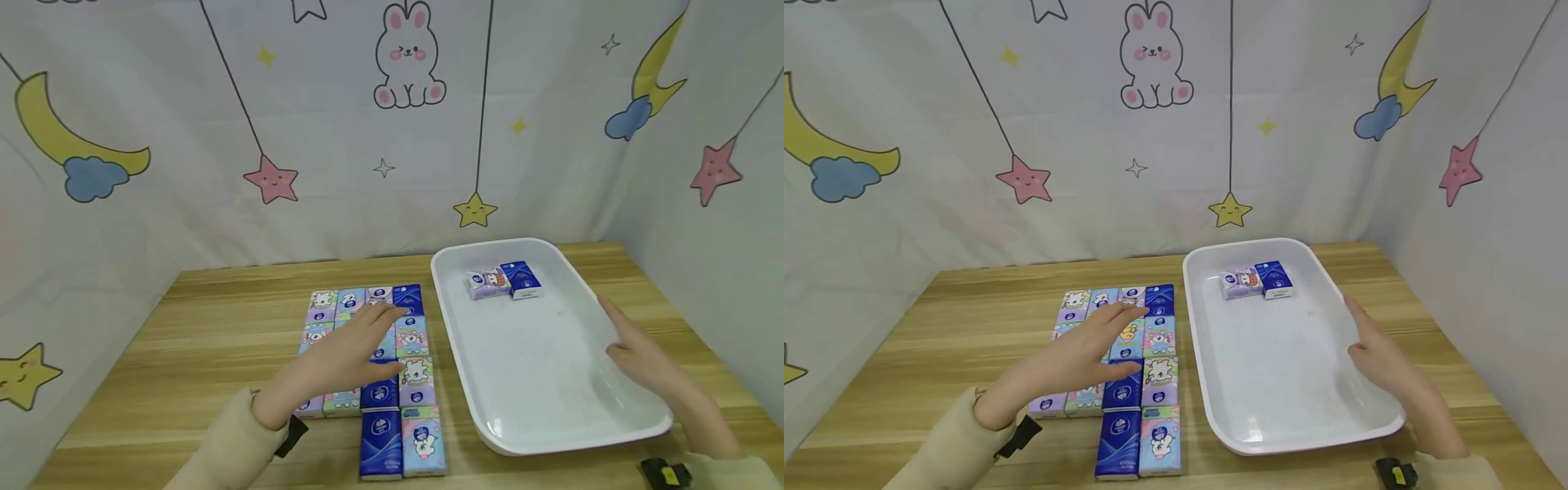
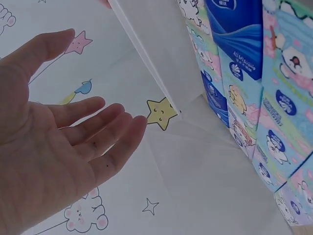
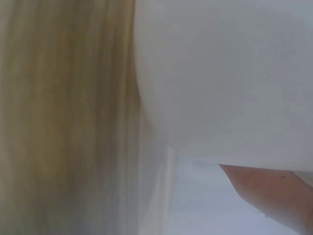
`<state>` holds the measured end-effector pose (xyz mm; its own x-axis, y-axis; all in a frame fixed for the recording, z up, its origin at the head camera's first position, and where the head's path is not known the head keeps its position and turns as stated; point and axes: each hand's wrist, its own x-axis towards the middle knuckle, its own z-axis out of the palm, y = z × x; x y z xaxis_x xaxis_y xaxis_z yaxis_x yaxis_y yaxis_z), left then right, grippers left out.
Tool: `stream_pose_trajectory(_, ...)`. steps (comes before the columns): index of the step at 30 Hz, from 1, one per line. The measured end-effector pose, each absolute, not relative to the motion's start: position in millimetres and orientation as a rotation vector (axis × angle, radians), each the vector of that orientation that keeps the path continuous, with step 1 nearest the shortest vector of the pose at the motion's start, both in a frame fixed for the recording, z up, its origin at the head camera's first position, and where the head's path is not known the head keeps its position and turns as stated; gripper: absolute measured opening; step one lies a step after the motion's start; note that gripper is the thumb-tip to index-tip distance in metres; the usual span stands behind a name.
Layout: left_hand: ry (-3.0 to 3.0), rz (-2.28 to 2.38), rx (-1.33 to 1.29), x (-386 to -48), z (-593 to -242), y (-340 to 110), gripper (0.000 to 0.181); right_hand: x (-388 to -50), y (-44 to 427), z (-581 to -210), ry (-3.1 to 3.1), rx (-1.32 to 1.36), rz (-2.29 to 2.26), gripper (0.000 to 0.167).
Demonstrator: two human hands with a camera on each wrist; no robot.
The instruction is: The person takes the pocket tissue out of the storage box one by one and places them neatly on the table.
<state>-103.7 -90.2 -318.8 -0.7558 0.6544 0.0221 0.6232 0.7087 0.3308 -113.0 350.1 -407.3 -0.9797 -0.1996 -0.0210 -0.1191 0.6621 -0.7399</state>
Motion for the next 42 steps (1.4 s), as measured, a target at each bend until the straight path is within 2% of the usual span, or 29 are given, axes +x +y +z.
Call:
stream_pose_trajectory(8,2.769,0.506,1.051,-126,-314,-70,0.074,-114,349,-407,2.764,-0.255,-1.23,0.083)
stream_pose_trajectory(22,2.7,0.449,1.294,-172,-314,-24,0.065,-114,350,-405,2.763,-0.249,-1.234,0.083)
stream_pose_trajectory(34,2.719,0.23,1.272,-211,-317,9,0.055,-113,350,-412,2.781,-0.251,-1.244,0.083)
stream_pose_trajectory(42,2.803,-0.011,1.378,-227,-331,36,0.055,-113,350,-408,2.793,-0.244,-1.209,0.082)
